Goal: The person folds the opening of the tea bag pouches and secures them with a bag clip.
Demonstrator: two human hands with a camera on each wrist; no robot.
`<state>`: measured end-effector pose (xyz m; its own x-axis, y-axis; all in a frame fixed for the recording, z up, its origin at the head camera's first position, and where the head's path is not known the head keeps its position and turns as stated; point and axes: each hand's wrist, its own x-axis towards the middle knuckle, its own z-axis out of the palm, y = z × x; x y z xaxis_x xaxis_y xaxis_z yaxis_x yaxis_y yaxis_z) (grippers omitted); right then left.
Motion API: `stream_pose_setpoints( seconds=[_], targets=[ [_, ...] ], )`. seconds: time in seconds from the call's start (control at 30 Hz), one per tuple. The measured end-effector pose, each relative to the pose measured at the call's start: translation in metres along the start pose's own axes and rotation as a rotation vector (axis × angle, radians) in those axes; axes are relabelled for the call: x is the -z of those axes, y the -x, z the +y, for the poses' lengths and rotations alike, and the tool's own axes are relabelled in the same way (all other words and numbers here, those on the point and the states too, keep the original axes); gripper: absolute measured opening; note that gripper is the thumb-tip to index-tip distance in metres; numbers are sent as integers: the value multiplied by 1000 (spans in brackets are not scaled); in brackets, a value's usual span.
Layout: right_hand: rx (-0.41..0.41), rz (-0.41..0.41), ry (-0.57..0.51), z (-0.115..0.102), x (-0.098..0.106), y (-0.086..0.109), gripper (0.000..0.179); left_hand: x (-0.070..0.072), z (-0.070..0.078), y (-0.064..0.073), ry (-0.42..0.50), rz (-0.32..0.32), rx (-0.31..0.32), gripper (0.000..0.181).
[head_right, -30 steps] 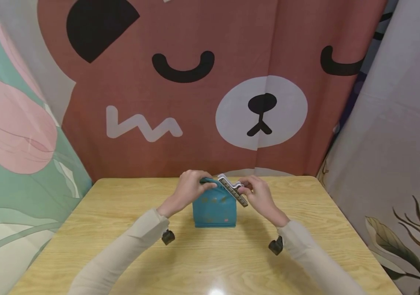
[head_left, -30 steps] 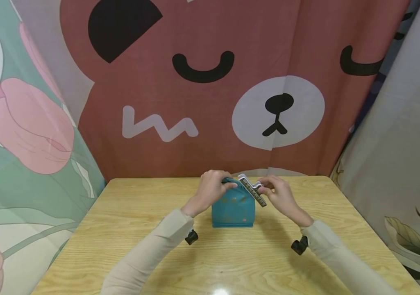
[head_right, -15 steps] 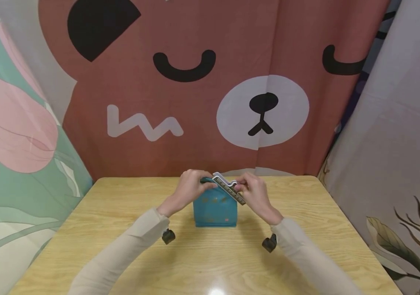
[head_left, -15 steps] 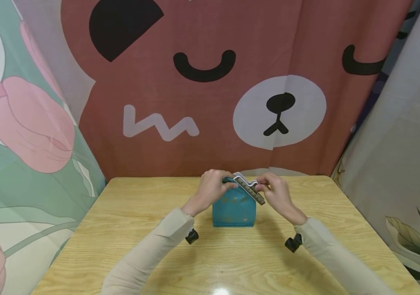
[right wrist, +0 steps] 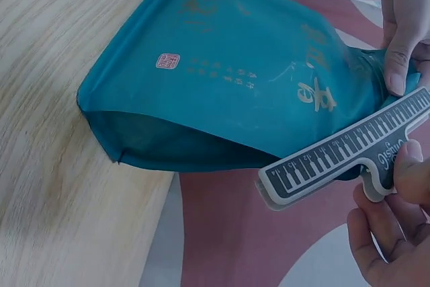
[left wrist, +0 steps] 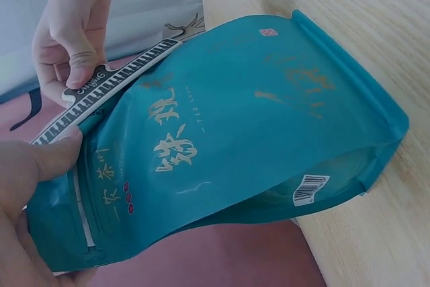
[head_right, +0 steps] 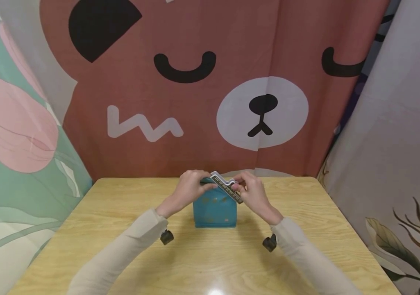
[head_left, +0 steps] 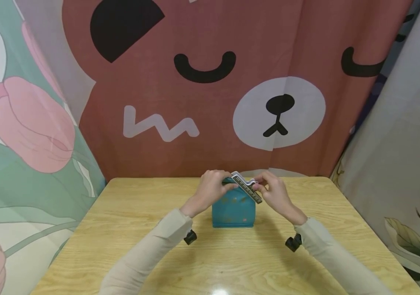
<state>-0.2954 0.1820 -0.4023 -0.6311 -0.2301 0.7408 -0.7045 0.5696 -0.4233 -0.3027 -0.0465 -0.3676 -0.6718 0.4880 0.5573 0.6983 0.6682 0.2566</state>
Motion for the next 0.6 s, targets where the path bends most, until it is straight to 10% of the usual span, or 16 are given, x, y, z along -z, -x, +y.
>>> stream_pose_setpoints(
  seconds=[0.6],
  targets=[
    [-181, -174, -95, 4, 9, 2, 27, 0, -17, 14, 142, 89, 67, 20]
  ],
)
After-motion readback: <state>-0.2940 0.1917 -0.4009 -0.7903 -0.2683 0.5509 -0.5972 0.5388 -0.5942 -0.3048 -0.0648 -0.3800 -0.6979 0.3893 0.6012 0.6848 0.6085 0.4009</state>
